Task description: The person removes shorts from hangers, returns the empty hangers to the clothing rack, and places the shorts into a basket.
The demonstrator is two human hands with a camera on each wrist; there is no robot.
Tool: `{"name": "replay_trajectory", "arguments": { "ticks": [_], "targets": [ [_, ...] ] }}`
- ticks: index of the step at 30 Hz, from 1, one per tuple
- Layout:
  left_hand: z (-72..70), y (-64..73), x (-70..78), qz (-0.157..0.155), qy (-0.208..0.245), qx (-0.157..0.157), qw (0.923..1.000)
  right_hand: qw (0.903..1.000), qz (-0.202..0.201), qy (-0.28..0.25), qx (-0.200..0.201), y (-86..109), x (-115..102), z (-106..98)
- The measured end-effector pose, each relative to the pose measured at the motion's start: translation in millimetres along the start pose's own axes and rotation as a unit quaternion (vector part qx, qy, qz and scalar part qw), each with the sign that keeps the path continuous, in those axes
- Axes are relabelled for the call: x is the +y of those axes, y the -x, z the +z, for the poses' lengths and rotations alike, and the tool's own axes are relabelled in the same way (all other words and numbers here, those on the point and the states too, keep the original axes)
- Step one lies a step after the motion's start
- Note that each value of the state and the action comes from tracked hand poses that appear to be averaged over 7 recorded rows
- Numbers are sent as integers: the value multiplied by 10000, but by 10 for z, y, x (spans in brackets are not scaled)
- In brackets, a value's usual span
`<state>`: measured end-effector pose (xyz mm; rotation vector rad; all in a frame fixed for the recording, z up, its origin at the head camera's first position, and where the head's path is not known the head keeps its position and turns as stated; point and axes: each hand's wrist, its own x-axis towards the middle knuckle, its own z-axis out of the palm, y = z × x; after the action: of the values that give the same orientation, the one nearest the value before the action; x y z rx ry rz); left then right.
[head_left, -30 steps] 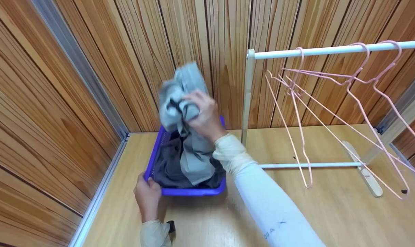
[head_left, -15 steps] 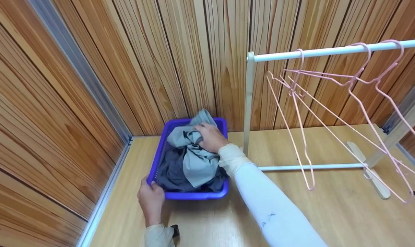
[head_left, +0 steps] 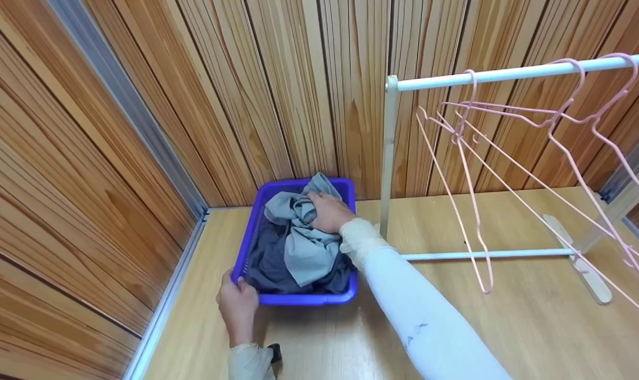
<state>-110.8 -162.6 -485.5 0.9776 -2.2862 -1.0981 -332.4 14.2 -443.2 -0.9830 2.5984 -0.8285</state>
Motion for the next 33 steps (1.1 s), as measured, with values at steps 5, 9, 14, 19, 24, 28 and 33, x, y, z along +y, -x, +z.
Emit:
{"name": "replay_trajectory", "arguments": {
  "ticks": [5, 9, 14, 19, 24, 28, 33],
  "targets": [
    [-27, -34, -5, -67, -71, -98, 9999, 9996, 254, -150, 43, 91, -119, -146],
    [-52, -44, -9, -86, -66, -154, 9998, 9993, 322, -154, 144, 227, -235, -245],
    [-63, -41, 7, 44, -52, -101, 9999, 9968, 62, -220, 764, 491, -387, -324],
    [-61, -27, 22, 42, -80, -155, 9998, 9734, -740, -238, 2157, 876, -495, -347],
    [-67, -48, 17, 7, -87, -198, 9998, 9004, -1942, -131, 3890, 1288, -545, -323],
    [-89, -79, -6, 62, -128, -140, 9998, 8320, -2759, -193, 4809, 1627, -565, -273],
    [-177, -140, -30, -116, -179, -347, 9992, 7697, -3270, -210, 5480, 2008, -609, -211]
  ]
}}
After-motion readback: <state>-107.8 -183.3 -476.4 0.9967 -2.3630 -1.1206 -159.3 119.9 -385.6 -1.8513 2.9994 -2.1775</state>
